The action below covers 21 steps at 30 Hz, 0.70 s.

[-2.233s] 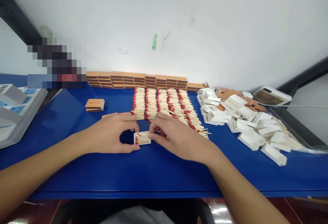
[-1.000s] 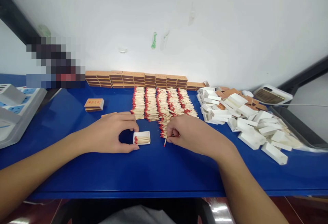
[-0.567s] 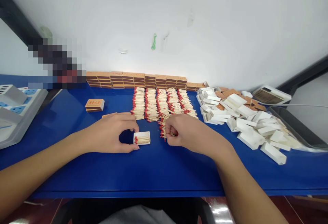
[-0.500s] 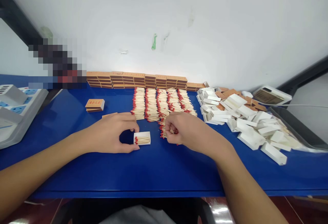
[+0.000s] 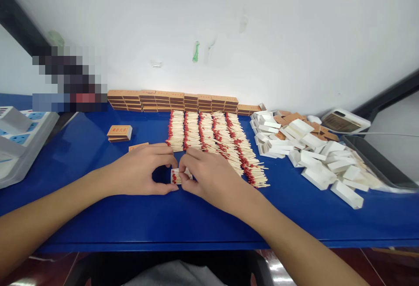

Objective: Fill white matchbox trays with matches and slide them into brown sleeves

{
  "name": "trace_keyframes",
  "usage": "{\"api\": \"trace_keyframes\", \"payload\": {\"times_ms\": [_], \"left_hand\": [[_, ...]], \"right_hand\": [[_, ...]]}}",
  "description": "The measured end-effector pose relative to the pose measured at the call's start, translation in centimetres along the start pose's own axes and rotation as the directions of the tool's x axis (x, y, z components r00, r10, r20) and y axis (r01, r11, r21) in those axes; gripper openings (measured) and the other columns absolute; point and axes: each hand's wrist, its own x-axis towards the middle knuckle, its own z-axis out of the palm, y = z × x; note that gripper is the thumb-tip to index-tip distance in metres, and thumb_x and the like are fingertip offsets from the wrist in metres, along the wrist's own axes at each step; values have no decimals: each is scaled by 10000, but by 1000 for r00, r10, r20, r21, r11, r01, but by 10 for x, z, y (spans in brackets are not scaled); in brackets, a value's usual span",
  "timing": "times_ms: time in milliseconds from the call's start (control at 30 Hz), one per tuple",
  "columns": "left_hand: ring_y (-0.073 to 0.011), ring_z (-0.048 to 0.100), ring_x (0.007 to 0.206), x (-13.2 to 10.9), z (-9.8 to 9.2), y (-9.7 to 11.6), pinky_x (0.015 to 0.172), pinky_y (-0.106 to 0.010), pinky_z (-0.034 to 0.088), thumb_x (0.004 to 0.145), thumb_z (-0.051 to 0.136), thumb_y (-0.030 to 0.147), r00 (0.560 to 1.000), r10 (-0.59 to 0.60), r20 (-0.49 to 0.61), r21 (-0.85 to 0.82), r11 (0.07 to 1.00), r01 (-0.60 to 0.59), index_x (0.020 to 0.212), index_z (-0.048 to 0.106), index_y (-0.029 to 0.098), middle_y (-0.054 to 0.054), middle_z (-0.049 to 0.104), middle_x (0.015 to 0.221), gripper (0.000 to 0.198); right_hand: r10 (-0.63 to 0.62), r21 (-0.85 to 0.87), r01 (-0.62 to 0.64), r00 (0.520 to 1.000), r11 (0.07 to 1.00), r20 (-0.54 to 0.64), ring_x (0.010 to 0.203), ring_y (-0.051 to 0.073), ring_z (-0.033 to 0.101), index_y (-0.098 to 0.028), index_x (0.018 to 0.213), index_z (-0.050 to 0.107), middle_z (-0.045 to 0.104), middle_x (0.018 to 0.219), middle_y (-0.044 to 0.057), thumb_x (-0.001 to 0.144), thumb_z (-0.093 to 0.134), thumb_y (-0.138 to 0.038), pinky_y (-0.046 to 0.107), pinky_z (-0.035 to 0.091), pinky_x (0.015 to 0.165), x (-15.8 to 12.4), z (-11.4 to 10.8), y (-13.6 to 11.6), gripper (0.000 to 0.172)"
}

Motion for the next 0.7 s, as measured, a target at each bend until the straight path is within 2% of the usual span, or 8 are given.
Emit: {"api": "trace_keyframes", "payload": {"times_ms": [133, 267, 333, 500, 700], "left_hand": [[-225, 676, 934, 0, -2, 1, 720, -341, 405, 867, 788, 491, 1000, 7, 16, -5, 1000, -7, 901, 707, 198, -13, 678, 927, 305], [-212, 676, 915, 0, -3, 2, 689, -338, 380, 859, 802, 496, 1000, -19, 7, 6, 1000, 19, 969, 734, 217, -2, 684, 943, 307], [-209, 675, 913, 0, -3, 2, 694, -338, 385, 863, 800, 501, 1000, -20, 4, 5, 1000, 20, 978, 739, 222, 1, 687, 941, 308], [-205, 668, 887, 0, -2, 1, 701, -336, 396, 873, 789, 511, 1000, -7, 7, 16, 1000, 6, 965, 743, 215, -6, 688, 927, 314], [-209, 670, 912, 0, -3, 1, 712, -336, 404, 876, 786, 507, 1000, -6, 6, 25, 1000, 6, 973, 743, 217, -7, 692, 943, 309]], "right_hand": [[20, -48, -16, 996, 999, 83, 821, 184, 647, -197, 1008, 690, 692, 995, 56, 1035, 617, -218, 309, 439, 722, 1, 1, 0, 81], [32, -11, -32, 999, 999, -22, 816, 179, 642, -217, 1088, 696, 696, 993, 58, 1068, 560, -214, 301, 444, 718, -3, -17, 12, 138], [44, -14, -45, 998, 999, -33, 817, 180, 635, -222, 1072, 708, 687, 971, 55, 1066, 549, -201, 298, 439, 718, -5, -26, 21, 161], [130, -56, -127, 991, 990, 40, 798, 187, 620, -217, 1034, 734, 673, 938, 55, 1051, 561, -224, 303, 432, 695, -7, -32, 36, 174], [84, -22, -82, 984, 996, 159, 845, 177, 642, -240, 1139, 732, 662, 1095, 72, 1037, 502, -118, 299, 456, 704, -6, -24, 31, 279]]}}
